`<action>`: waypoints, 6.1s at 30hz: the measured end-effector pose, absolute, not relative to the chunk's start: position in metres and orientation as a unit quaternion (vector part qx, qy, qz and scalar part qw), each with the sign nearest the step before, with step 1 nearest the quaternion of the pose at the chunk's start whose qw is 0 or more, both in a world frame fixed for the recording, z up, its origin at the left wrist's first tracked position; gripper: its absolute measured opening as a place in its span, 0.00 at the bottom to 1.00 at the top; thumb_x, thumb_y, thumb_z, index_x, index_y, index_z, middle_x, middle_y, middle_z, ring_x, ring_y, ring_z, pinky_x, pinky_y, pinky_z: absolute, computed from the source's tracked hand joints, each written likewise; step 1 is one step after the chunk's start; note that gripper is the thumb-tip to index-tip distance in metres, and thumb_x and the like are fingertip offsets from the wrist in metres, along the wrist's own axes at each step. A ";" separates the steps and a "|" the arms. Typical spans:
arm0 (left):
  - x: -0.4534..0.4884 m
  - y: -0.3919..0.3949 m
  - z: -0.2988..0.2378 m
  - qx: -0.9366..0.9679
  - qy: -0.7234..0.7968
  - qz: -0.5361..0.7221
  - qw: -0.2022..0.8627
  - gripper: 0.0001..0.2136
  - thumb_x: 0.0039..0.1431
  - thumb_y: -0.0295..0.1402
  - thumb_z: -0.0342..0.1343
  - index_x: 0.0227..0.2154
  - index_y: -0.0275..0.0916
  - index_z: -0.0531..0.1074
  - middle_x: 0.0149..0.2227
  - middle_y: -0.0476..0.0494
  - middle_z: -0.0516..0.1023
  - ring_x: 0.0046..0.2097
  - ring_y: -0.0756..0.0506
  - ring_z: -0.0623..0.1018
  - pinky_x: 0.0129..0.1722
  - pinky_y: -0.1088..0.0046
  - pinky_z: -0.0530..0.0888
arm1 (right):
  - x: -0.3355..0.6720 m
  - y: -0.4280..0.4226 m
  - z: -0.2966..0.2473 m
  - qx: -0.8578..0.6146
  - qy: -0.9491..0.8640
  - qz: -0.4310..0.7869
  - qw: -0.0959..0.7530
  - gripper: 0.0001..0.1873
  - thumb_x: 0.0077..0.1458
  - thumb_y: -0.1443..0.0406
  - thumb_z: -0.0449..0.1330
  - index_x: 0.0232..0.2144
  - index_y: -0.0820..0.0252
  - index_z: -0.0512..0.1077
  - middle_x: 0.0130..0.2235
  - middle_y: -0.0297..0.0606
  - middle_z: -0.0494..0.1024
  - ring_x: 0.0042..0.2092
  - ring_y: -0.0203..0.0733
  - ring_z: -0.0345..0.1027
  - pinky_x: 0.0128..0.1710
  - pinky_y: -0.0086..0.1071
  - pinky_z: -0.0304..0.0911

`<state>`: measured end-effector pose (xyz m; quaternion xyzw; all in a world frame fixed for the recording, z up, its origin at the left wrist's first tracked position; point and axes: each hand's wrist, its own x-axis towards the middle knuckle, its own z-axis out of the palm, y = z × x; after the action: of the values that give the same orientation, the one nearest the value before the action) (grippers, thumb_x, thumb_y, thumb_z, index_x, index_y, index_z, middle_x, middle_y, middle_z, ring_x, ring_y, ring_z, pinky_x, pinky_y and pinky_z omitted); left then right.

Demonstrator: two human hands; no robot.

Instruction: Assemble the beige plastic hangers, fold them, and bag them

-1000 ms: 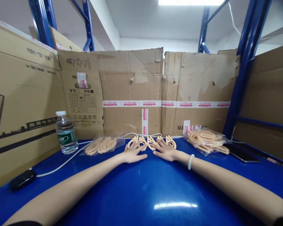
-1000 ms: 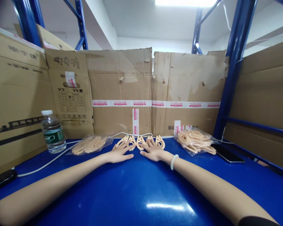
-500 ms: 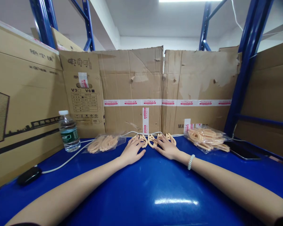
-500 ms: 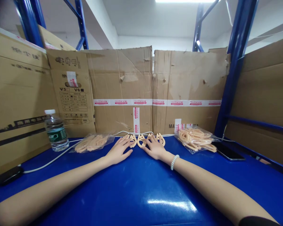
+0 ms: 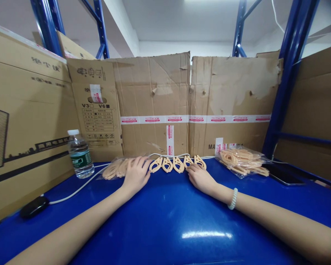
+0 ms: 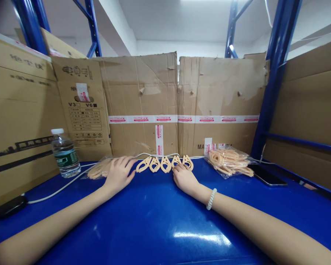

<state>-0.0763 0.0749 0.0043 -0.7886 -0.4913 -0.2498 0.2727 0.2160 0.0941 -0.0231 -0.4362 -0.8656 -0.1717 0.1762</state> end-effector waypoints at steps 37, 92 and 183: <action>-0.047 0.044 0.009 -0.896 -0.206 -0.379 0.108 0.10 0.64 0.25 0.46 0.31 0.40 0.71 0.46 0.42 0.75 0.50 0.45 0.73 0.52 0.64 0.70 | 0.248 0.089 0.008 -0.435 -0.798 -0.027 0.415 0.13 0.60 0.62 0.54 0.28 0.60 0.74 0.31 0.39 0.77 0.33 0.43 0.69 0.34 0.34 0.62; -0.014 -0.005 0.002 -0.914 -0.182 -0.340 -0.124 0.11 0.57 0.21 0.44 0.37 0.38 0.69 0.41 0.40 0.75 0.45 0.43 0.73 0.47 0.63 0.71 | 0.255 0.089 0.009 -0.359 -0.910 -0.099 0.185 0.23 0.65 0.64 0.47 0.60 0.59 0.61 0.61 0.50 0.63 0.62 0.51 0.54 0.59 0.49 0.53; -0.012 -0.013 -0.007 -0.946 -0.152 -0.281 0.060 0.13 0.54 0.23 0.52 0.40 0.41 0.75 0.52 0.37 0.64 0.53 0.39 0.68 0.52 0.59 0.69 | 0.243 -0.093 0.043 -0.277 -0.908 -0.150 0.276 0.09 0.64 0.70 0.50 0.41 0.60 0.70 0.30 0.35 0.72 0.27 0.34 0.65 0.25 0.28 0.57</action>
<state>-0.0123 -0.0134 -0.0068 -0.9455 -0.1522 -0.2814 0.0603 0.2426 -0.0933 0.0426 -0.2770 -0.9081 -0.1498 0.2761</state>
